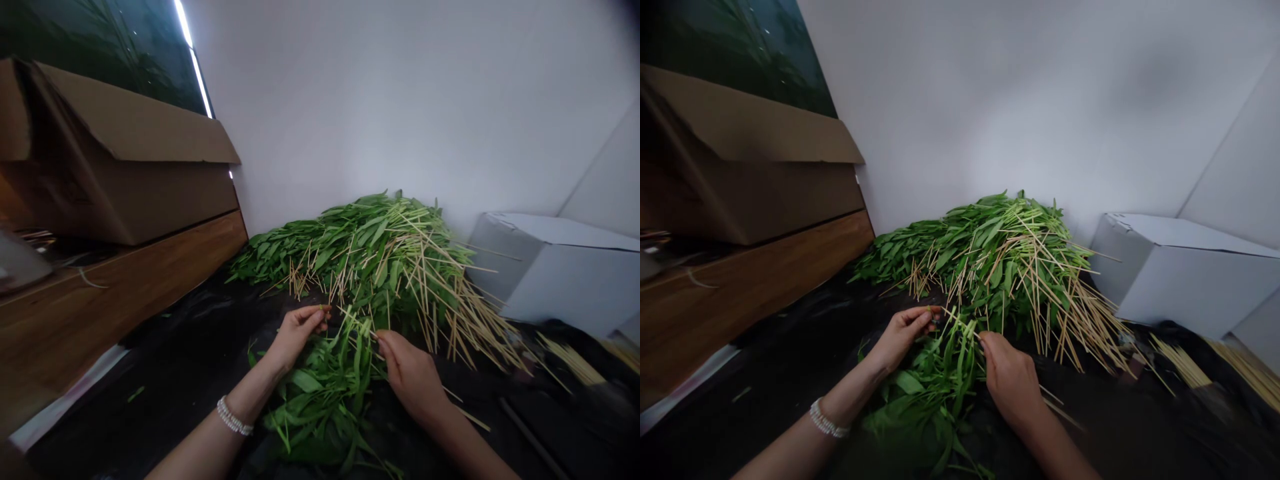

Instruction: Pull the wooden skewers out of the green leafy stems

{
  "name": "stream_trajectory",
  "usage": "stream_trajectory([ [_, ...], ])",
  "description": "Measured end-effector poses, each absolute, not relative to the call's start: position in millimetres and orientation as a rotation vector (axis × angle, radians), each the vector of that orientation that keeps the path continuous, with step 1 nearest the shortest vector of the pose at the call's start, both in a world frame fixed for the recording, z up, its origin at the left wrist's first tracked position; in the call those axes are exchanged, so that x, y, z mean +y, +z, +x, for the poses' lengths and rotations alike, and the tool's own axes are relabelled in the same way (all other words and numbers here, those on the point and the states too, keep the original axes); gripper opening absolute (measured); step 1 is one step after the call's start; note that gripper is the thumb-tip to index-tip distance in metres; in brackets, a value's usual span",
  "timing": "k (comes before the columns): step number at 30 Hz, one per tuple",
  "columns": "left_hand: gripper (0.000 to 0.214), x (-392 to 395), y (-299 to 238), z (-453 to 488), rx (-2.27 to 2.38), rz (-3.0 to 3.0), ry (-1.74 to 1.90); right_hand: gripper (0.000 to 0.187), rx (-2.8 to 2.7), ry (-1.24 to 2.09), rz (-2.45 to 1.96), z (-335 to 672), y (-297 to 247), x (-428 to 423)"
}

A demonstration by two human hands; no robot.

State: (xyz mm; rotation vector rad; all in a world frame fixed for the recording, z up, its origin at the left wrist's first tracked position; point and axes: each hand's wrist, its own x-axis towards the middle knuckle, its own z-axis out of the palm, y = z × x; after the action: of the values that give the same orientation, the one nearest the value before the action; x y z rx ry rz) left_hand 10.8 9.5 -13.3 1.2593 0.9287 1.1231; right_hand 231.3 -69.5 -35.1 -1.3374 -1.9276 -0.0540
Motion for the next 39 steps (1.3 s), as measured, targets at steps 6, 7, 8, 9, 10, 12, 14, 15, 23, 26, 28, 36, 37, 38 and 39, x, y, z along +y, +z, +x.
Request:
stream_trajectory([
  [6,0.037,6.0,-11.5,11.8,0.901,1.318,1.06,0.027,-2.023,-0.01,-1.392,229.7,-39.0,-69.4],
  [7,0.036,6.0,-11.7,11.6,0.918,1.332,1.055,0.027,-2.031,-0.007,-1.397,229.3,-39.0,-69.5],
  [8,0.035,6.2,-11.9,11.2,0.935,1.339,1.052,0.027,-2.039,-0.005,-1.398,229.0,-39.0,-69.7],
  [9,0.035,6.5,-12.2,10.9,0.95,1.339,1.053,0.027,-2.044,-0.003,-1.399,228.6,-38.8,-69.8],
  [10,0.034,6.8,-12.4,10.5,0.959,1.335,1.054,0.028,-2.046,-0.003,-1.402,228.3,-38.7,-70.0],
  [12,0.033,6.8,-12.1,10.1,0.96,1.334,1.052,0.028,-2.047,-0.009,-1.409,228.0,-38.4,-70.2],
  [14,0.033,5.9,-11.0,10.4,0.955,1.351,1.041,0.028,-2.044,-0.016,-1.413,227.9,-38.4,-70.3],
  [15,0.032,5.1,-10.2,10.7,0.955,1.362,1.036,0.028,-2.044,-0.02,-1.412,227.9,-38.4,-70.2],
  [23,0.033,2.6,-7.5,11.8,0.962,1.396,1.027,0.029,-2.047,-0.021,-1.413,228.0,-38.8,-69.7],
  [26,0.033,3.1,-7.6,11.8,0.954,1.396,1.034,0.029,-2.043,-0.015,-1.401,228.1,-39.2,-69.8],
  [28,0.034,3.0,-7.2,12.1,0.959,1.383,1.042,0.029,-2.038,-0.016,-1.395,228.1,-39.2,-69.8],
  [36,0.035,2.1,-5.9,12.5,0.962,1.386,1.035,0.03,-2.035,-0.038,-1.393,227.6,-37.1,-70.4],
  [37,0.035,2.1,-5.8,12.3,0.968,1.393,1.034,0.03,-2.036,-0.041,-1.396,227.7,-37.0,-70.5],
  [38,0.035,2.1,-5.7,12.0,0.973,1.404,1.032,0.03,-2.04,-0.044,-1.4,227.9,-37.0,-70.6],
  [39,0.035,2.2,-5.6,11.7,0.977,1.418,1.03,0.03,-2.047,-0.045,-1.406,228.1,-37.0,-70.6],
])
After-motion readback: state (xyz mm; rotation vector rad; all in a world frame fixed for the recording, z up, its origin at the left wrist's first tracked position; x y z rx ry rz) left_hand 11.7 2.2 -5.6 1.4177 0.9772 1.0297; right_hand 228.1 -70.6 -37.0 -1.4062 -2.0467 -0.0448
